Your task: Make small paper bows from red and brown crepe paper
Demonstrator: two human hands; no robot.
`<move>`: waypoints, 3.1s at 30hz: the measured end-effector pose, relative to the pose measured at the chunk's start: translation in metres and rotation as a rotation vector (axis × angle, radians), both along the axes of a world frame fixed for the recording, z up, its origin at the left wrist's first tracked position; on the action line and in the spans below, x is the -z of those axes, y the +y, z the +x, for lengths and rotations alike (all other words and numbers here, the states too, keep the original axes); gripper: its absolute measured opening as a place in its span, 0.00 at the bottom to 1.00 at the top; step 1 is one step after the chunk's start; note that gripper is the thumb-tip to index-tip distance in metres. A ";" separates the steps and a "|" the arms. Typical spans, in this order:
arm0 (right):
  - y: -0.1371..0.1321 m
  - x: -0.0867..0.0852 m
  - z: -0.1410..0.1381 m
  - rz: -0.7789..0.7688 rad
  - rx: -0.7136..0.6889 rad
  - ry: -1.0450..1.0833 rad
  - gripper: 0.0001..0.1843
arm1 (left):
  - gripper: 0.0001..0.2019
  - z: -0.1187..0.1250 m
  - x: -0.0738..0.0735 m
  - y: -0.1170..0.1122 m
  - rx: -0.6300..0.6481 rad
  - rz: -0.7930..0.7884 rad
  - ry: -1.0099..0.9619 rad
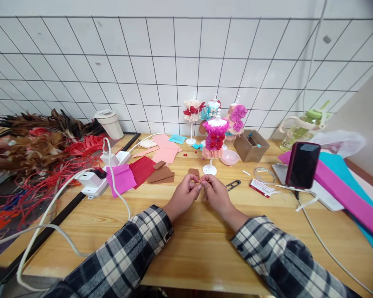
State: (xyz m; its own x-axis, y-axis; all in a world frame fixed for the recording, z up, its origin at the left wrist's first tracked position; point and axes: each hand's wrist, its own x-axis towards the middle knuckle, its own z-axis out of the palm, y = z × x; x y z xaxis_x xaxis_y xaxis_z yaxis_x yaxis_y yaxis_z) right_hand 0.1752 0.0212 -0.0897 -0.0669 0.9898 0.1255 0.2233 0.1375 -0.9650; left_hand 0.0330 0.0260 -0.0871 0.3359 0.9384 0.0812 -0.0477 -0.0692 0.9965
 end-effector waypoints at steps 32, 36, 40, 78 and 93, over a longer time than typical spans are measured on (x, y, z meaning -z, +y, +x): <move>0.008 0.005 0.107 0.299 0.145 -0.721 0.13 | 0.29 -0.006 -0.011 -0.004 0.050 0.303 0.181; 0.002 0.012 0.137 0.240 0.178 -0.801 0.11 | 0.14 0.016 -0.010 -0.007 0.153 0.511 0.308; -0.001 0.013 0.137 0.184 0.191 -0.875 0.10 | 0.04 0.050 0.001 -0.002 0.263 0.827 0.574; -0.005 0.005 0.144 0.439 0.436 -0.770 0.12 | 0.15 0.002 -0.003 0.049 0.017 0.805 0.997; -0.037 0.008 0.062 0.488 -0.055 -0.932 0.15 | 0.09 -0.036 0.002 0.050 -0.083 0.722 1.057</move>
State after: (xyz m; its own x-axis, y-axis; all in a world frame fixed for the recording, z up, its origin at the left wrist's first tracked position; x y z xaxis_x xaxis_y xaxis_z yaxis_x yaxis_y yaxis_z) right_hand 0.2370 -0.0153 -0.0974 -0.3848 0.8387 0.3853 0.8304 0.4968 -0.2522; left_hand -0.0030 0.0761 -0.0891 0.4908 0.8145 0.3092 0.7703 -0.5716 0.2829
